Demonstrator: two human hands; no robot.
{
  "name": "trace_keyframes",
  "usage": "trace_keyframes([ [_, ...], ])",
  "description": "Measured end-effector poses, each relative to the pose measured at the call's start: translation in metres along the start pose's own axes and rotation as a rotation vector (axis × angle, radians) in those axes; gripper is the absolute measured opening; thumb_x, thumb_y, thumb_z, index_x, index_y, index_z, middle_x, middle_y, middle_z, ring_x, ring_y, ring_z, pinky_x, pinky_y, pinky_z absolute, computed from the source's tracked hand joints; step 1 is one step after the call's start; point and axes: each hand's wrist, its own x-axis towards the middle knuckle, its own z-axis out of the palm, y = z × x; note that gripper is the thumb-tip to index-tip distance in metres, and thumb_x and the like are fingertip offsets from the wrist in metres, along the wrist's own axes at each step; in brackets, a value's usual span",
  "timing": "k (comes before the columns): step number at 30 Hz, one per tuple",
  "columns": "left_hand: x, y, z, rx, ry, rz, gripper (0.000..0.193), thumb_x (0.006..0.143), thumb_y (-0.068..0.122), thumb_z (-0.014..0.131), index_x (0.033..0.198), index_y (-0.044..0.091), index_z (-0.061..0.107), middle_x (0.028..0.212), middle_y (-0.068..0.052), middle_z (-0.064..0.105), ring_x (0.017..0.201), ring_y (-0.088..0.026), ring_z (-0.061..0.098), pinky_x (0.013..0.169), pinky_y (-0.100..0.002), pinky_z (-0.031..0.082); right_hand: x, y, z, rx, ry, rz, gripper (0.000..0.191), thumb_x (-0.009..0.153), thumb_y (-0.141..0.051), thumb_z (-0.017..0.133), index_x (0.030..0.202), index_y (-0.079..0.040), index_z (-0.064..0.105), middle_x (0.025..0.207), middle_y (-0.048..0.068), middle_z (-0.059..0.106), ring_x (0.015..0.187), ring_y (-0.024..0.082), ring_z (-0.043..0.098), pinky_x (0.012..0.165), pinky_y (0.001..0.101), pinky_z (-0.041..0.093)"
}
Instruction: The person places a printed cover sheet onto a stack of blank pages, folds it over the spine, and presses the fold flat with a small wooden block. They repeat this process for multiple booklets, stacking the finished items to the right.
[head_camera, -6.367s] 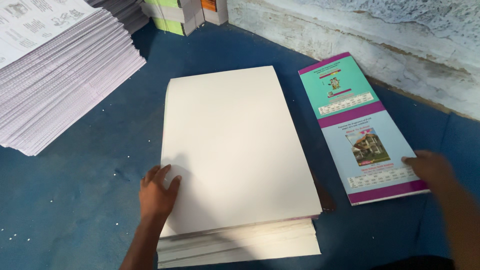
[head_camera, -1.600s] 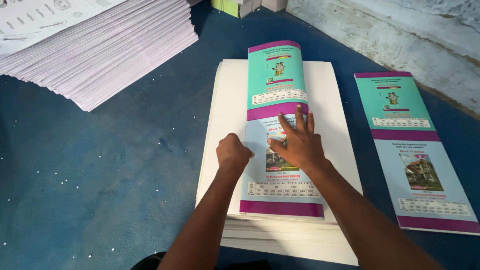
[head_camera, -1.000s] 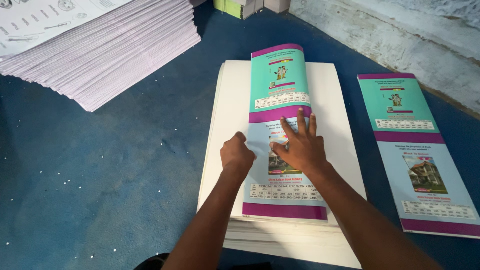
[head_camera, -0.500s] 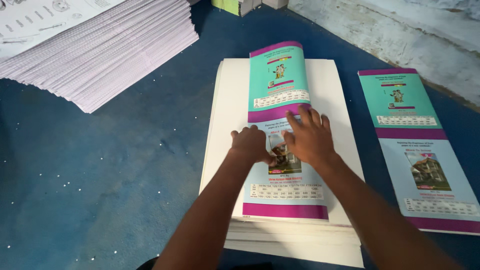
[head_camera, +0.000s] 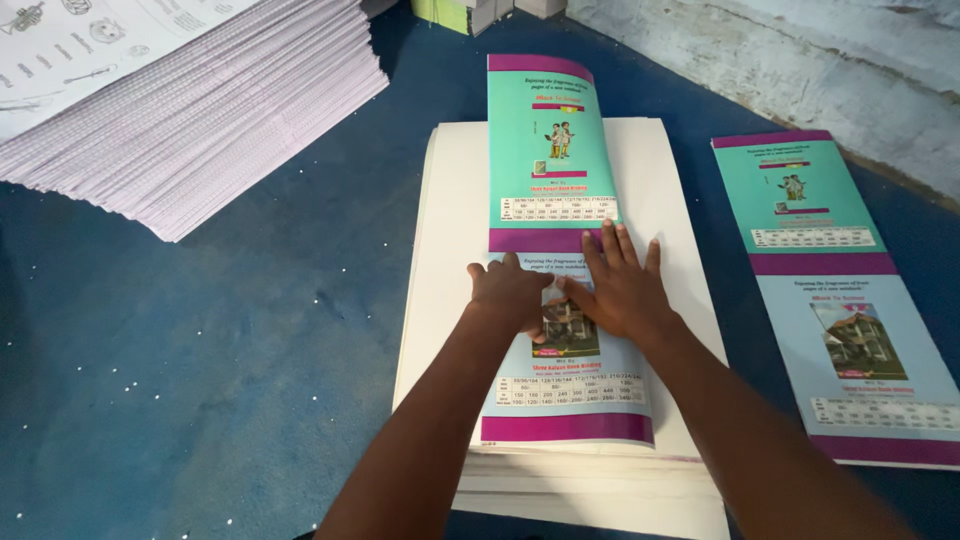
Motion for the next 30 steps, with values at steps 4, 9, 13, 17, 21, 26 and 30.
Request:
trace_keyframes([
  [4,0.0,0.002,-0.002,-0.019,-0.038,-0.03,0.097,0.062,0.039,0.095,0.149,0.042,0.051,0.142,-0.012,0.048,0.132,-0.036,0.05,0.112,-0.063,0.034,0.005,0.005,0.008,0.071,-0.018,-0.009,0.094,0.093,-0.076,0.038,0.158,-0.009,0.03,0.166,0.025,0.016,0.154,0.039,0.011,0.111,0.0756,0.006],
  [9,0.0,0.003,-0.003,-0.02,-0.045,-0.015,0.1,0.059,0.047,0.095,0.149,0.038,0.051,0.143,-0.017,0.046,0.133,-0.04,0.048,0.111,-0.062,0.035,0.017,0.046,0.014,0.437,-0.04,-0.03,0.072,0.094,-0.052,0.058,0.15,-0.009,0.044,0.16,0.02,0.034,0.148,0.035,0.031,0.113,0.0633,0.023],
  [13,0.001,0.002,-0.001,-0.01,-0.019,-0.005,0.105,0.054,0.057,0.094,0.148,0.036,0.053,0.14,-0.017,0.049,0.131,-0.04,0.051,0.11,-0.059,0.038,-0.003,0.117,0.01,0.464,0.195,-0.085,0.041,0.094,-0.016,0.067,0.133,-0.005,0.063,0.133,0.022,0.062,0.12,0.04,0.061,0.099,0.0434,0.05],
  [17,0.003,0.002,0.001,-0.006,-0.015,0.003,0.104,0.054,0.057,0.094,0.147,0.036,0.054,0.14,-0.018,0.05,0.131,-0.04,0.051,0.11,-0.058,0.038,-0.036,0.177,0.007,0.249,0.04,0.155,0.034,0.084,-0.008,0.067,0.119,-0.005,0.067,0.113,0.021,0.071,0.11,0.039,0.067,0.094,0.0466,0.053],
  [21,0.003,0.001,0.001,-0.013,-0.002,0.001,0.105,0.054,0.056,0.096,0.147,0.035,0.052,0.141,-0.02,0.047,0.132,-0.043,0.048,0.111,-0.062,0.034,-0.064,0.206,0.002,0.236,-0.48,0.42,0.041,0.08,-0.018,0.075,0.119,-0.006,0.069,0.1,0.019,0.077,0.089,0.032,0.078,0.077,0.0434,0.062],
  [26,0.002,0.0,0.002,-0.037,0.003,-0.007,0.101,0.053,0.053,0.096,0.144,0.036,0.056,0.142,-0.02,0.048,0.133,-0.043,0.049,0.114,-0.063,0.033,-0.089,0.2,0.013,0.313,-0.791,0.603,0.063,0.079,-0.022,0.084,0.133,-0.007,0.055,0.104,0.021,0.078,0.085,0.028,0.078,0.067,0.0426,0.063],
  [30,0.003,0.0,0.003,-0.058,0.019,-0.007,0.102,0.051,0.05,0.097,0.144,0.037,0.056,0.143,-0.021,0.047,0.134,-0.044,0.048,0.115,-0.063,0.032,-0.098,0.19,0.029,0.274,-0.79,0.585,0.072,0.081,-0.026,0.086,0.137,-0.002,0.048,0.105,0.02,0.079,0.084,0.026,0.082,0.068,0.0388,0.065],
])
